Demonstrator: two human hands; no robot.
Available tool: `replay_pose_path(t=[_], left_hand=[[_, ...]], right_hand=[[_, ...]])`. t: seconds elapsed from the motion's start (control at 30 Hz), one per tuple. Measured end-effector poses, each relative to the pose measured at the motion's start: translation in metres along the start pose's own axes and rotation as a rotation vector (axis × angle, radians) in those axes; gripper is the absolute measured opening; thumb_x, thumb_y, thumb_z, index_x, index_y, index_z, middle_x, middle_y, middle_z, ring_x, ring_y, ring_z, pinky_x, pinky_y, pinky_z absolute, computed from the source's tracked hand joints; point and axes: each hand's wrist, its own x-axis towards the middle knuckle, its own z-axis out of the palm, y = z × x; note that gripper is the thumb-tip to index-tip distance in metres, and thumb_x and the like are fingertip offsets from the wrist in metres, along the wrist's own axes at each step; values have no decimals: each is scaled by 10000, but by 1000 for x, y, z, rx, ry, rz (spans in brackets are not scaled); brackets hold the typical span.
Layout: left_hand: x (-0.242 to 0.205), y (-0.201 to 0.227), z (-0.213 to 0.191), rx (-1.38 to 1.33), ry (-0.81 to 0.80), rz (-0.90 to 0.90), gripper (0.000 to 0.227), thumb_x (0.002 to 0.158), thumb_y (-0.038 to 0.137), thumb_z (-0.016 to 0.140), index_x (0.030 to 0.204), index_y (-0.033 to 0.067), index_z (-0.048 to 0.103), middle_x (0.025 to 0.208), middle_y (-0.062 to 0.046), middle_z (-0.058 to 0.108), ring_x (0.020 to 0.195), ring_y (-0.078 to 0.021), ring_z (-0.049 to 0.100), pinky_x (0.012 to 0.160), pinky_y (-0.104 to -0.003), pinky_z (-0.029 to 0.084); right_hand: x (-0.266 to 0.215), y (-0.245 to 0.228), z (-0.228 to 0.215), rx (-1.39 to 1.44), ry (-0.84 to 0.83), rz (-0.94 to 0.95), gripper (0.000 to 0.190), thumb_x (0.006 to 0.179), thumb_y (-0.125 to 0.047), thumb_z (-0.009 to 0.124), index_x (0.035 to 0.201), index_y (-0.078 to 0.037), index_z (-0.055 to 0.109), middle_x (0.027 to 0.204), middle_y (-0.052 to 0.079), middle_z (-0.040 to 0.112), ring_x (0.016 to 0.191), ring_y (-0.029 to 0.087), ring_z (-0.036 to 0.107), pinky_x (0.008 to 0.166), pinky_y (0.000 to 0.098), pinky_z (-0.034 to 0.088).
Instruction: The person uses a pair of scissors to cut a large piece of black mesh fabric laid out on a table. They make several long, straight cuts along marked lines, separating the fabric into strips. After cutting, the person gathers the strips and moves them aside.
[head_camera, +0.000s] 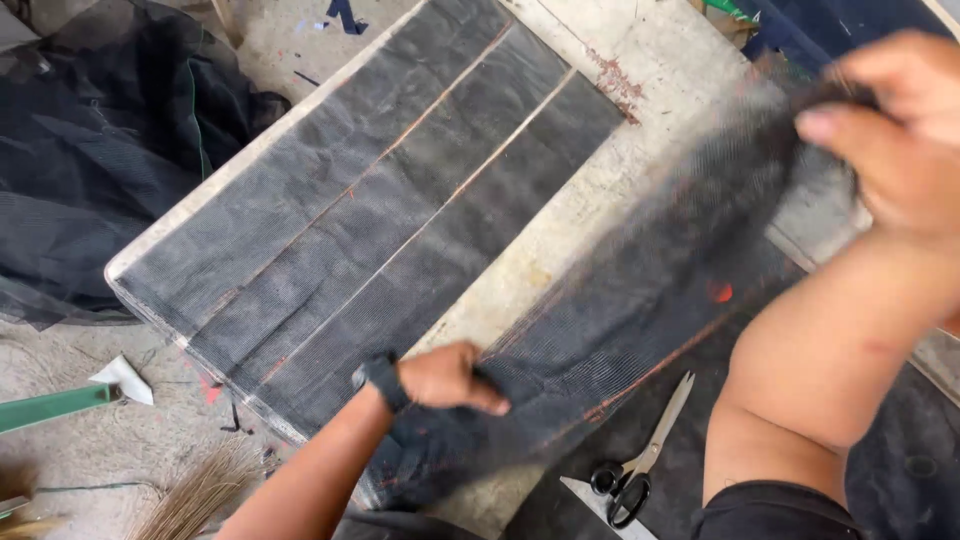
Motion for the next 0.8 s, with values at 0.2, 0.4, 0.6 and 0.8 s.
replay_pose_path(t=[0.2, 0.4, 0.6, 0.8], left_hand=[[-142, -48, -6, 71, 132, -175, 224, 841, 298, 852, 845, 92, 762, 729, 87, 683, 683, -45, 611, 619, -240, 525], [-202, -58, -44, -304, 457, -323, 195, 850, 103, 822, 899, -28, 685, 866, -89, 693, 738, -179, 637, 680, -351, 549], [-167, -151, -77, 443, 658, -670, 340, 830, 318, 809, 741, 153, 525, 651, 6, 515, 621, -149, 475, 618, -359, 386], [-185, -157, -56, 514, 683, -892, 284, 816, 432, 742, 990, 219, 671, 866, -59, 744, 856, -298, 717, 776, -401, 503]], right_hand=[[87, 125, 52, 91, 161, -4, 190, 1056, 50, 669, 1225, -27, 630, 1220, 47, 669, 1111, 112, 598, 992, 278, 479], [146, 253, 152, 140, 108, 490, 112, 966, -137, 685, 1078, -129, 673, 909, -11, 676, 747, 109, 620, 623, 289, 512], [155, 246, 206, -231, -95, 826, 510, 941, -270, 675, 1419, -175, 526, 1395, 112, 579, 1221, 285, 584, 996, 367, 453], [138, 201, 165, -241, -149, 819, 623, 856, -186, 760, 1440, -105, 558, 1379, 79, 612, 1183, 258, 603, 997, 351, 444]])
